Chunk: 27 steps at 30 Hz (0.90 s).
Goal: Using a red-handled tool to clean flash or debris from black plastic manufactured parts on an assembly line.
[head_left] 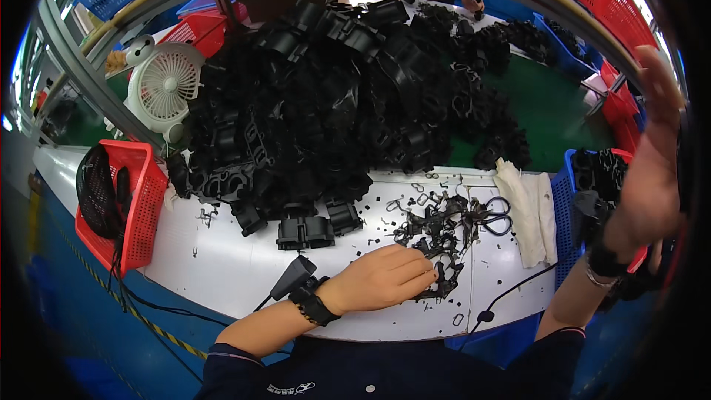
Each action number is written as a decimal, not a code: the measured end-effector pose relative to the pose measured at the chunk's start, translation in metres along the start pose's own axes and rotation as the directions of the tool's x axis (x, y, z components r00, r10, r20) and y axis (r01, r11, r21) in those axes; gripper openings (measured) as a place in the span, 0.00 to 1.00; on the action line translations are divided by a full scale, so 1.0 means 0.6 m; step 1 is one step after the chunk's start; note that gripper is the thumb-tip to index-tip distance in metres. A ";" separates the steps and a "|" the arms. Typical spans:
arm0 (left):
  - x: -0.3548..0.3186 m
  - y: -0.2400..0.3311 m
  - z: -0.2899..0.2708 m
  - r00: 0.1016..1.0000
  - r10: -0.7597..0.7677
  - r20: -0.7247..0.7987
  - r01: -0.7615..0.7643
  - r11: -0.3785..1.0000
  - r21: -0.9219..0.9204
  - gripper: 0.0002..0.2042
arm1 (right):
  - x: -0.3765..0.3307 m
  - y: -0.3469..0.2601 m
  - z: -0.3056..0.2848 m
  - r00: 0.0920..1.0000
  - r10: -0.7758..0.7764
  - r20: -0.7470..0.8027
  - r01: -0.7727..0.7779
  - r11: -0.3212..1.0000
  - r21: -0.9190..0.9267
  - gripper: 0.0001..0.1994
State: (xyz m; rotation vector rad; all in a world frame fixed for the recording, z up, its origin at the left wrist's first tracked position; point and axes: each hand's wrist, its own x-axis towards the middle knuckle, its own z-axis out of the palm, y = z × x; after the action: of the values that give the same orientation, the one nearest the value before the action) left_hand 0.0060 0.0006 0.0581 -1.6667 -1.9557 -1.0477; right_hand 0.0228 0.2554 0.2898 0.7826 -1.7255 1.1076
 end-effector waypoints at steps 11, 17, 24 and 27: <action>-0.060 -0.059 0.066 0.944 -0.322 0.072 0.329 0.904 -0.274 0.09 | -0.239 0.224 0.243 0.887 0.260 0.382 -0.096 0.912 -0.398 0.21; -0.056 -0.054 0.055 0.728 -0.649 0.220 0.633 0.514 -0.579 0.10 | -0.263 0.234 0.289 0.915 0.256 0.312 -0.121 0.912 -0.393 0.20; -0.067 -0.059 0.070 0.604 -0.772 0.199 0.629 0.308 -0.714 0.10 | -0.248 0.211 0.254 0.879 0.409 0.245 -0.291 0.867 -0.404 0.21; -0.062 -0.058 0.063 0.616 -0.766 0.186 0.642 0.351 -0.682 0.09 | -0.208 0.236 0.266 0.957 0.283 0.066 -0.217 0.845 -0.489 0.16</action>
State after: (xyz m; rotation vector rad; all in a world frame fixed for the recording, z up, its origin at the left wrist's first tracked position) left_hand -0.0113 0.0020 -0.0028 -0.7868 -2.3653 -2.4444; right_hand -0.1068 0.1695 0.0978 0.3298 -2.1497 0.7456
